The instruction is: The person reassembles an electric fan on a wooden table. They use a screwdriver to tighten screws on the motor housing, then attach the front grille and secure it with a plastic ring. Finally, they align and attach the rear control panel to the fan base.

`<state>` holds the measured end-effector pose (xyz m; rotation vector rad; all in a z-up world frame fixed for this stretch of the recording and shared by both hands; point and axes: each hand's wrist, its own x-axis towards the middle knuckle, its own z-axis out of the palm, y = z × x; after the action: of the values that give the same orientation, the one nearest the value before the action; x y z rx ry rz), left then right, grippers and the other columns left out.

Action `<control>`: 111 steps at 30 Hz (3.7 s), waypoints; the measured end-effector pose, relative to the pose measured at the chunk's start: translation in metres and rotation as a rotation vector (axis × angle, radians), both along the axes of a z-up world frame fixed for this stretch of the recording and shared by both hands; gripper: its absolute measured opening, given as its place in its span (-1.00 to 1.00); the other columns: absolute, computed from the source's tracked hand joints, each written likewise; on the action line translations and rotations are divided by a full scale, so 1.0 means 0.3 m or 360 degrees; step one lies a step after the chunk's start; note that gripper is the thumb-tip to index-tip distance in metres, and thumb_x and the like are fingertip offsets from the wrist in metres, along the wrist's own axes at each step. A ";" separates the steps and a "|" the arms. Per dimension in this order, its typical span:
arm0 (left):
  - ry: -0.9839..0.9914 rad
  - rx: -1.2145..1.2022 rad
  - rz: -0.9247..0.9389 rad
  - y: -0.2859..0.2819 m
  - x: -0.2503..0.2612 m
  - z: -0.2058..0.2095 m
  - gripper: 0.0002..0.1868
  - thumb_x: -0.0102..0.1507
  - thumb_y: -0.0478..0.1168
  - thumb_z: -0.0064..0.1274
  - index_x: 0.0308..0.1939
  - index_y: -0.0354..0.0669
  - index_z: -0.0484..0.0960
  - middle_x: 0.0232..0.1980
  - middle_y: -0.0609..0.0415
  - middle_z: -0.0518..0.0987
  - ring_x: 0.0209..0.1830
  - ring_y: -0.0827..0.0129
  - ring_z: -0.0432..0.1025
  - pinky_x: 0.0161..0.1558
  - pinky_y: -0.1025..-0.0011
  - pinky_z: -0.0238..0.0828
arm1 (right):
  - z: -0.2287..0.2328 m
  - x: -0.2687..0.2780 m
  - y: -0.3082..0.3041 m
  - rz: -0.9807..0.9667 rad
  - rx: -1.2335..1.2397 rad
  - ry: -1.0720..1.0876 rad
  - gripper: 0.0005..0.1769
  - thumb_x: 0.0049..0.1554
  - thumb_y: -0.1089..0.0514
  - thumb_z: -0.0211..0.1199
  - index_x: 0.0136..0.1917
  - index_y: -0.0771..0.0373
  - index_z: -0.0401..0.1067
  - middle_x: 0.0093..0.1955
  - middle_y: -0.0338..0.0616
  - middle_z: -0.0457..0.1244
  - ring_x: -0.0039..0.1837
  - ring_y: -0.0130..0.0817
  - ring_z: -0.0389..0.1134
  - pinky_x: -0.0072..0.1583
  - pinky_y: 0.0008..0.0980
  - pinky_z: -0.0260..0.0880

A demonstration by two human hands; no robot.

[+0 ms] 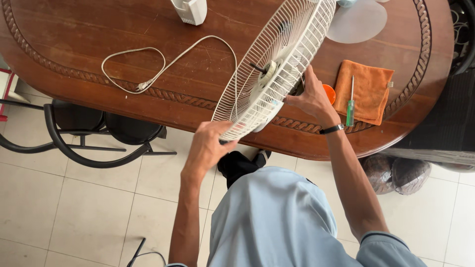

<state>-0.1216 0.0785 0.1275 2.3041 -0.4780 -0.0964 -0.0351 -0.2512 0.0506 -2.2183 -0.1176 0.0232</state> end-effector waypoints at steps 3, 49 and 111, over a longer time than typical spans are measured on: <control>-0.0044 0.0011 0.0050 0.029 0.019 0.012 -0.53 0.11 -0.22 0.39 0.10 -0.15 0.68 0.06 -0.03 0.69 0.07 0.17 0.55 0.20 0.13 0.34 | 0.061 -0.045 0.033 -0.0070 -0.0206 -0.0082 -0.12 -0.05 -0.19 0.58 0.25 0.34 0.21 0.16 0.19 0.27 0.22 -0.03 0.34 0.23 -0.06 0.39; 0.0020 -0.1031 0.0353 -0.368 0.052 -0.604 -0.46 0.36 -0.20 0.16 0.32 -0.42 0.36 0.20 -0.26 0.52 0.18 -0.01 0.47 0.21 0.17 0.40 | 0.151 -0.077 0.052 0.0032 -0.0042 0.0653 0.09 -0.29 -0.23 0.59 0.35 0.26 0.17 0.07 0.08 0.31 0.06 -0.13 0.42 -0.02 -0.20 0.54; 0.0063 -0.0692 0.0130 -0.138 0.218 -0.575 -0.42 0.11 -0.18 0.41 0.11 -0.37 0.55 0.05 -0.23 0.62 0.10 -0.12 0.48 0.20 0.03 0.39 | 0.406 -0.210 0.499 -0.0930 -0.0072 0.0609 -0.06 -0.13 -0.15 0.56 0.26 0.40 0.16 -0.06 0.02 0.34 -0.19 -0.33 0.43 -0.23 -0.38 0.48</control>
<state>-0.0563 0.0371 -0.0451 1.8882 -0.3444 0.0026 -0.0982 -0.1014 0.1723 -2.1720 0.7432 0.1269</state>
